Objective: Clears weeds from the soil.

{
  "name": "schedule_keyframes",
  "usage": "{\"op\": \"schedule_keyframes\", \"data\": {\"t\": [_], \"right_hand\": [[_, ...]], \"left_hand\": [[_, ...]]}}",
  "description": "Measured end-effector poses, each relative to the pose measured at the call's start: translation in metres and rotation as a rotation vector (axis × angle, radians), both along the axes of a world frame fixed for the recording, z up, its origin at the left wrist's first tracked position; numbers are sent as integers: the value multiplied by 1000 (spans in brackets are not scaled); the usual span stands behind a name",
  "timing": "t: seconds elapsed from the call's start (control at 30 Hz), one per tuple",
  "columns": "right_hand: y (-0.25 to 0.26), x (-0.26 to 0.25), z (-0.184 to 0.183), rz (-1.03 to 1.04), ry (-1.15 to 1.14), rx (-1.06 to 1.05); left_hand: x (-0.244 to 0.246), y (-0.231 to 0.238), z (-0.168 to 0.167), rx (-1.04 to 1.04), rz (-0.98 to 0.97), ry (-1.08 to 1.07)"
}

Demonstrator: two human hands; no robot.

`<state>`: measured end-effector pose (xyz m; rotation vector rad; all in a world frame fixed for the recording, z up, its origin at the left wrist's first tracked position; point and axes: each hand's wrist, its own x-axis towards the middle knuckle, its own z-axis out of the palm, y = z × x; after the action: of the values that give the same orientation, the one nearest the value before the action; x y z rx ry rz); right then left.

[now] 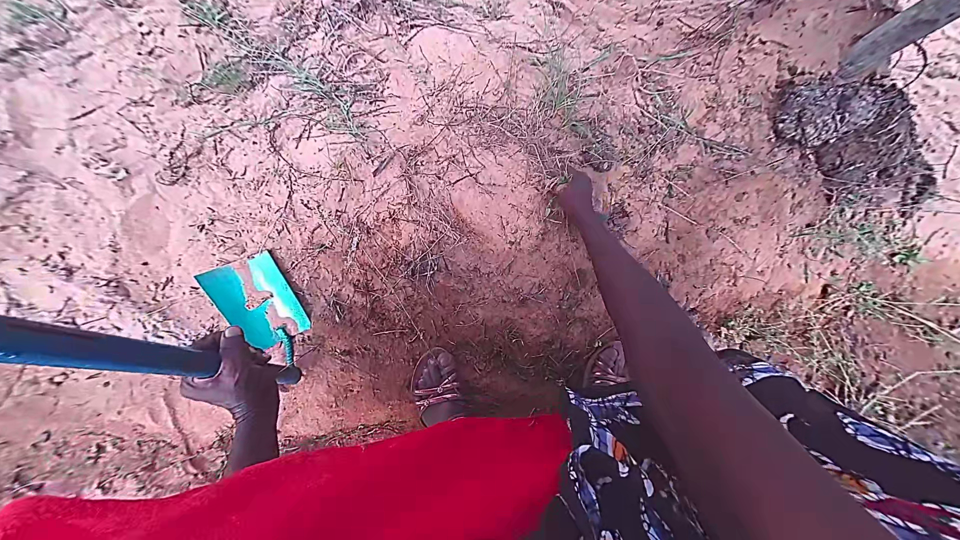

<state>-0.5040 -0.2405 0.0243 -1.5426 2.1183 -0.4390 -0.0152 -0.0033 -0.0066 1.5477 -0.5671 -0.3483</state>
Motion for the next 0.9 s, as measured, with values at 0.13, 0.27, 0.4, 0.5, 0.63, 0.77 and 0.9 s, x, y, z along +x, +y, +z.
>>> {"op": "schedule_keyframes", "data": {"t": [0.13,0.27,0.4,0.5,0.63,0.77,0.9], "right_hand": [[15,7,1,-50,-36,-21],[36,18,5,-58,44,15],[73,24,-1,-12,85,-95],[102,20,-9,37,-3,-206],[131,9,-12,-44,-85,-296],[133,-13,-5,-398,-224,-349],[111,-50,11,-531,-187,-294]], "left_hand": [[0,1,1,8,-18,-8],[2,1,-1,-1,-20,-6],[3,-1,-2,1,-36,-4],[2,0,-1,14,-18,11],[1,-1,4,28,-16,26],[-1,0,6,16,-60,36],[7,3,2,45,-125,28]]}}
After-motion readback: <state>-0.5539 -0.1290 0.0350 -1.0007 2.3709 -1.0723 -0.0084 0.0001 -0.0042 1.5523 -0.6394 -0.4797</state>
